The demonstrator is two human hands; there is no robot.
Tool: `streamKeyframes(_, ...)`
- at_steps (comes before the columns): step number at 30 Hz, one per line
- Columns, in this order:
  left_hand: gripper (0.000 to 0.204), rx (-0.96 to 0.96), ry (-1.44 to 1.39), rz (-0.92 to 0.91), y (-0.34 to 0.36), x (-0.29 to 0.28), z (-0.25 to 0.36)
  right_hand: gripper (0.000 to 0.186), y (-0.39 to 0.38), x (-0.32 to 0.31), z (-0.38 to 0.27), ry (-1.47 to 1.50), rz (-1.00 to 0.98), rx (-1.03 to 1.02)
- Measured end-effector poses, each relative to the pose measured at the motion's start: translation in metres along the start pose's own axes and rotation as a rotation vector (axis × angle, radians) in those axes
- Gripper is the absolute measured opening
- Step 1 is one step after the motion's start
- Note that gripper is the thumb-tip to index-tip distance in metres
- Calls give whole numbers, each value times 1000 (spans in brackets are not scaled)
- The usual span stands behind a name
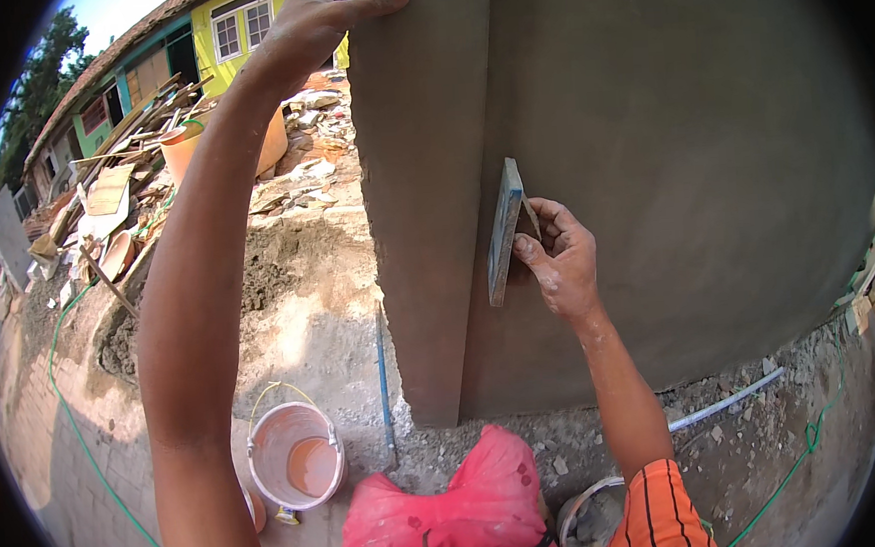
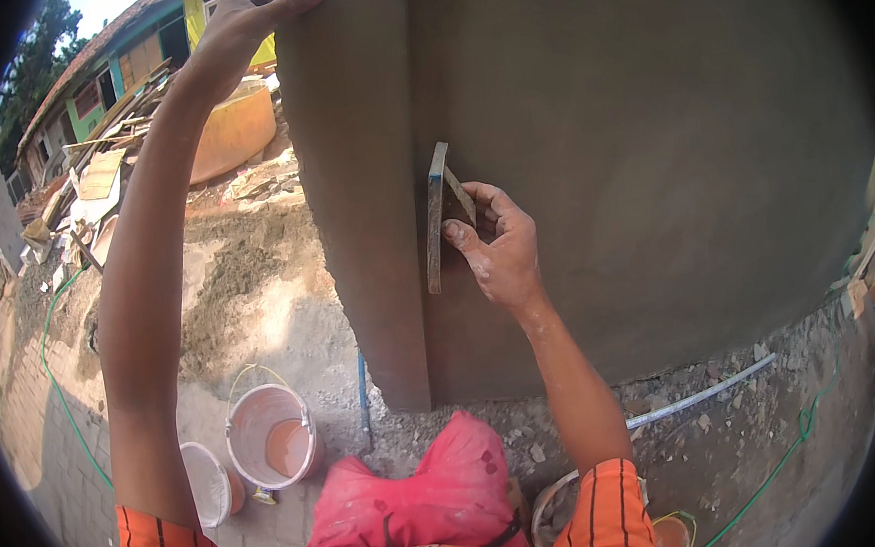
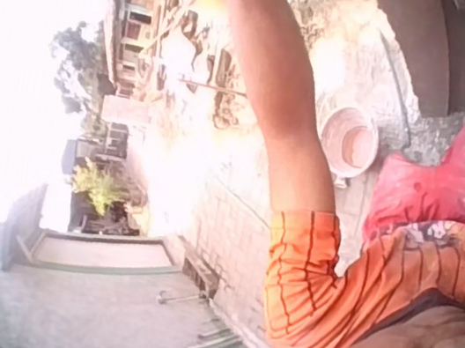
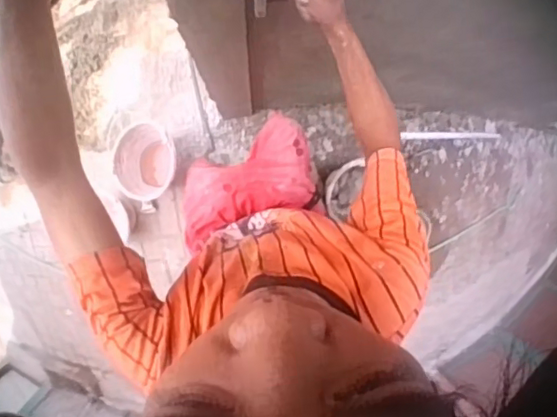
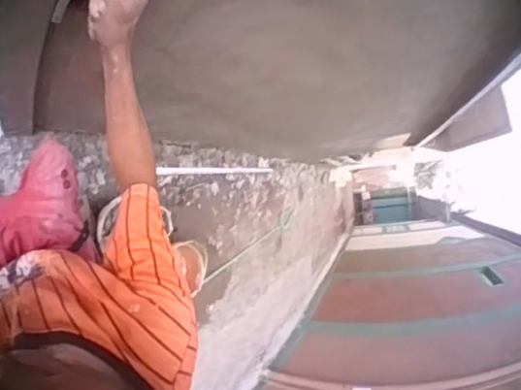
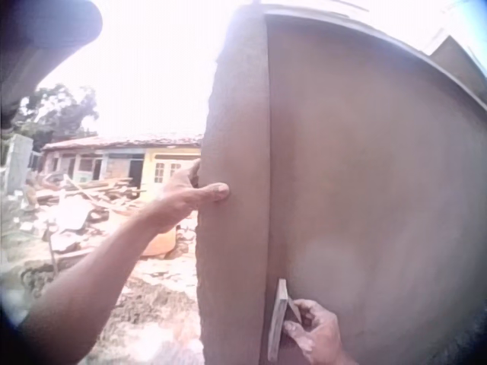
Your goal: The person smooths a freshly plastered wall using a trowel and a wooden float. They repeatedly scrape and level the surface, focusing on edges and corners, while another person works in the background.
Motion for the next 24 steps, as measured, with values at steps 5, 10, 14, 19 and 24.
streamKeyframes(5, 78, 35, -77, -8, -1, 1, 2, 45, 35, 16, -30, 54, -17, -124)
streamKeyframes(10, 81, -26, -15, 7, -4, -6, 3, 41, 85, 34, -77, 87, -7, -261)
streamKeyframes(14, 82, -14, 6, 22, -4, -9, 0, 32, 141, 38, -130, 40, 57, -414)
streamKeyframes(19, 81, -32, -28, 5, 2, 2, -2, 24, 143, 45, -226, -325, 132, -671)
streamKeyframes(24, 81, -67, -12, -6, -2, -6, -3, 29, 66, 56, -150, -1018, 59, -1072)
Point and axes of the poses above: each hand's wrist, its own y-axis towards the middle knuckle, its own x-axis out of the palm, z = x × y, the point moved 2 cm from there along y, towards the middle knuckle, and after that the axes turned 4 degrees about x, right-handed, at the moved point
